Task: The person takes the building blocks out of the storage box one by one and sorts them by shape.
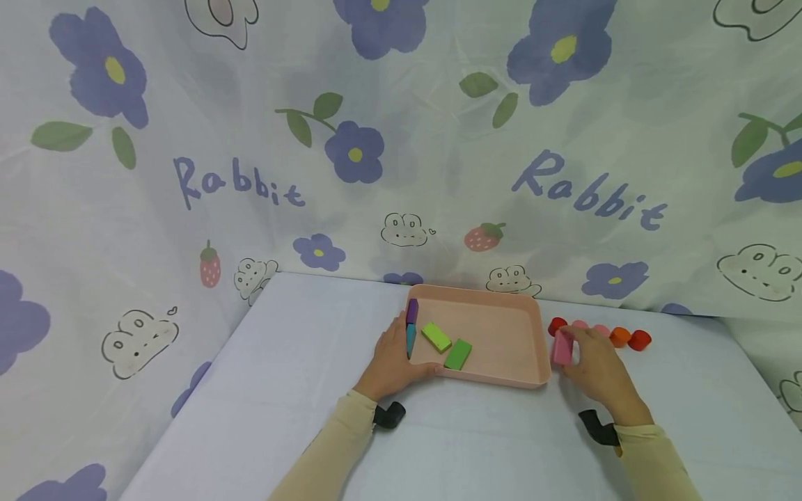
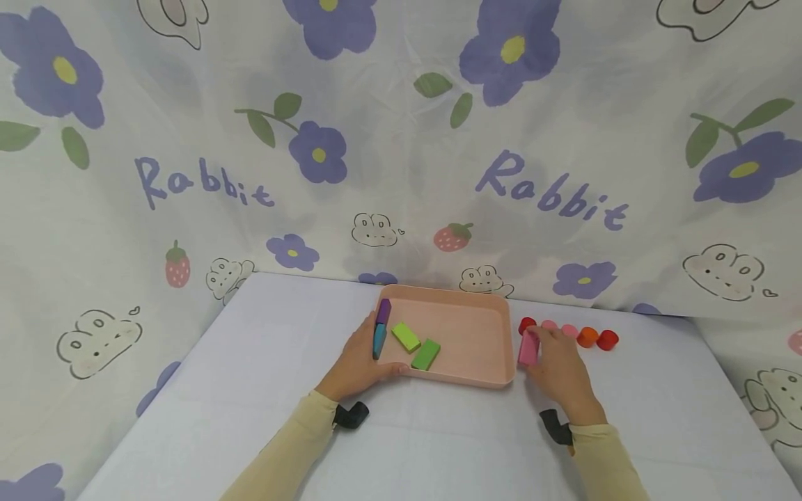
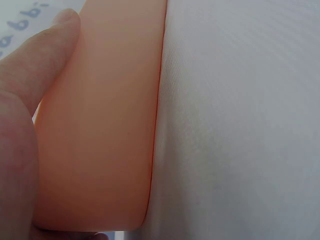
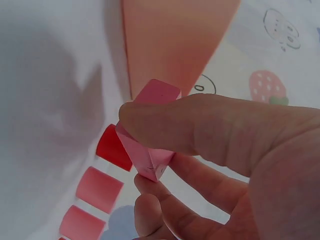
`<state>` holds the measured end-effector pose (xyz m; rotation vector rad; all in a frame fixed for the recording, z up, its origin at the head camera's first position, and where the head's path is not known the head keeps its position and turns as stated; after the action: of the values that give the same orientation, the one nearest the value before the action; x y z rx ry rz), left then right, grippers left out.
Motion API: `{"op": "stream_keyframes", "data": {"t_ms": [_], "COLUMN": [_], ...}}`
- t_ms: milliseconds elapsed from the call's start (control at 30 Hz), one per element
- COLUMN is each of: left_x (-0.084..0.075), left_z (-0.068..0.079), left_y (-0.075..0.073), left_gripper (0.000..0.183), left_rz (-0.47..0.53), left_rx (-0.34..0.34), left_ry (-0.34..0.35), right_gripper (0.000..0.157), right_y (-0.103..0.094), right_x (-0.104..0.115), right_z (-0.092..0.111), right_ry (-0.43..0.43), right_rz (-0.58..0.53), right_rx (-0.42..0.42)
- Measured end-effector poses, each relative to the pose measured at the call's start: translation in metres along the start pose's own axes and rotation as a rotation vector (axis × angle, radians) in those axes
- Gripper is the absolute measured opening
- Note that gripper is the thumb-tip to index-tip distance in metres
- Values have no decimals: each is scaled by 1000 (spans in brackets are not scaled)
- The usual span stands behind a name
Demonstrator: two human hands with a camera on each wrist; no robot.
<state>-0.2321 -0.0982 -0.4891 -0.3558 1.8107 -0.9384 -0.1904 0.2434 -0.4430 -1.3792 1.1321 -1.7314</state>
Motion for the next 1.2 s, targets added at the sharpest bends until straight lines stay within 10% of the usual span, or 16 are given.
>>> {"op": "stream_keyframes", "data": {"t_ms": [1200], "left_x": [1], "left_z": [1], "left_y": [2], "left_gripper": [132], "left_rz": [-20], "left_rx": [11], "left_ry": [-4], "right_gripper": [68], "right_y": [24], "right_x": [-11], "right_z": [-11], "right_ry": [27], "right_rz": [49], "right_rx": [80]}}
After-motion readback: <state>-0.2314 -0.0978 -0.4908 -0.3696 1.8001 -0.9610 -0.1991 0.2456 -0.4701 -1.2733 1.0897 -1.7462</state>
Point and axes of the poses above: each hand's wrist, its own z-axis away from the middle knuckle, its own y-axis out of the palm, x = y × z, the point moved 6 cm from there along -z, towards the middle knuckle, and after that the axes turned 15 degrees about y, right-handed, at the moved point
